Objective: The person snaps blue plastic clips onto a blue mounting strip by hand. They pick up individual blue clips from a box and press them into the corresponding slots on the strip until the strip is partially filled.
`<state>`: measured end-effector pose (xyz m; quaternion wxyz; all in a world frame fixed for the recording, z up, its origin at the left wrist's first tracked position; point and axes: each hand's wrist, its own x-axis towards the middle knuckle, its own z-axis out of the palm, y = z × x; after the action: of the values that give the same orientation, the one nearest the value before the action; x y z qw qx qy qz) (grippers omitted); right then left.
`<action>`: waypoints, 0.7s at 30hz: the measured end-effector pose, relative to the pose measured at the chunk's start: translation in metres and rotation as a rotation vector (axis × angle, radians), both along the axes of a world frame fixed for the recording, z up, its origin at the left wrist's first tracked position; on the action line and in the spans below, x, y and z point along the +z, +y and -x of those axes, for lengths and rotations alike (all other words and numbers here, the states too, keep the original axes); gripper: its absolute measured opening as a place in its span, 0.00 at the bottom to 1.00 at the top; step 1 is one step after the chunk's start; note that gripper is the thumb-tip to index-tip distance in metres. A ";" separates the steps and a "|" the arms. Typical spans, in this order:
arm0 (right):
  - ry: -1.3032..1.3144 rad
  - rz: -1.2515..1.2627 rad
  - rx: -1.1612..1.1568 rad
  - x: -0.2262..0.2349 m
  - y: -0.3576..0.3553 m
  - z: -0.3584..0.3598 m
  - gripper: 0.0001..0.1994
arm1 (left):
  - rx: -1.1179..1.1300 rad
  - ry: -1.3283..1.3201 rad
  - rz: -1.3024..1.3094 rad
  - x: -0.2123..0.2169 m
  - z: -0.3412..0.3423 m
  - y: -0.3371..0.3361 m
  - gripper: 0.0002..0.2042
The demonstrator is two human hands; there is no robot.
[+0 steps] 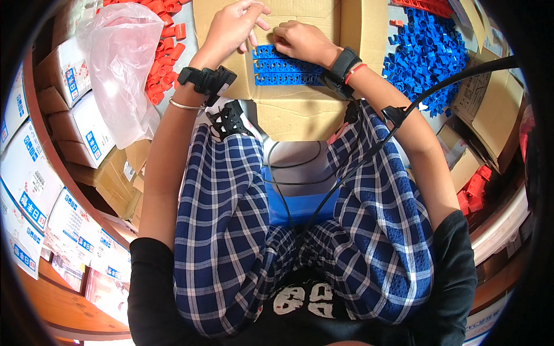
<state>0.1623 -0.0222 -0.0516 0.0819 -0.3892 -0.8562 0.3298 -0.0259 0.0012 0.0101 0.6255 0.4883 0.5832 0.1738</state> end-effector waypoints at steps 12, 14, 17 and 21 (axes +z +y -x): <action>0.101 0.068 0.069 -0.010 0.002 0.007 0.12 | 0.003 -0.027 0.005 -0.004 0.001 0.001 0.17; 0.045 0.105 0.106 -0.006 0.003 0.011 0.14 | 0.005 -0.026 0.001 -0.004 0.004 0.000 0.17; 0.037 0.111 0.083 -0.005 0.002 0.010 0.15 | 0.000 -0.026 -0.003 -0.004 0.004 0.001 0.17; 0.040 0.118 0.075 -0.006 0.002 0.009 0.15 | -0.004 -0.030 -0.004 -0.005 0.003 0.001 0.17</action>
<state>0.1535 -0.0205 -0.0577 0.0633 -0.3544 -0.8474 0.3903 -0.0293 0.0022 0.0049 0.6336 0.4882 0.5722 0.1811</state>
